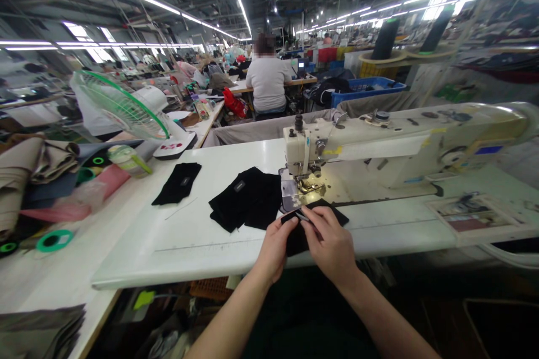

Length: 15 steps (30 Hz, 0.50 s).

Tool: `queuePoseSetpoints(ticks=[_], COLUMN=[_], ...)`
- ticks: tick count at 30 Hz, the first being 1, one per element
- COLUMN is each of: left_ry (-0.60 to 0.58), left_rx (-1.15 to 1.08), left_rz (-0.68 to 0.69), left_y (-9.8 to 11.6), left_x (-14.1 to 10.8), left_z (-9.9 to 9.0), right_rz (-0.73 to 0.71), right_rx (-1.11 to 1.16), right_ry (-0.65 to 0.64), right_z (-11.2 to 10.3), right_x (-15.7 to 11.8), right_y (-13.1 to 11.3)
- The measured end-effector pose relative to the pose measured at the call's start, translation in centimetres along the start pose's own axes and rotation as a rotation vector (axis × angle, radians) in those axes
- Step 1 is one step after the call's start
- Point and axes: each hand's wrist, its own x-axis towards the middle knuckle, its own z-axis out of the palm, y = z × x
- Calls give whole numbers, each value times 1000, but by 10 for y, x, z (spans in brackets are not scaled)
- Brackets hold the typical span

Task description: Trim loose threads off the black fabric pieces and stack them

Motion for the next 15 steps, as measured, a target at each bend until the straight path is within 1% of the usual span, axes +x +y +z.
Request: queuePoseSetpoints(ticks=[5, 11, 15], left_ry=[0, -39, -55], left_rx=[21, 24, 32], left_rz=[12, -13, -6], left_y=[-1, -2, -1], left_x=[2, 2, 2], left_z=[-2, -3, -4], right_rz=[8, 14, -11], right_rx=[2, 15, 23], right_ry=[2, 34, 43], right_z=[0, 1, 1], right_x=[1, 1, 1], right_y=[-1, -2, -1])
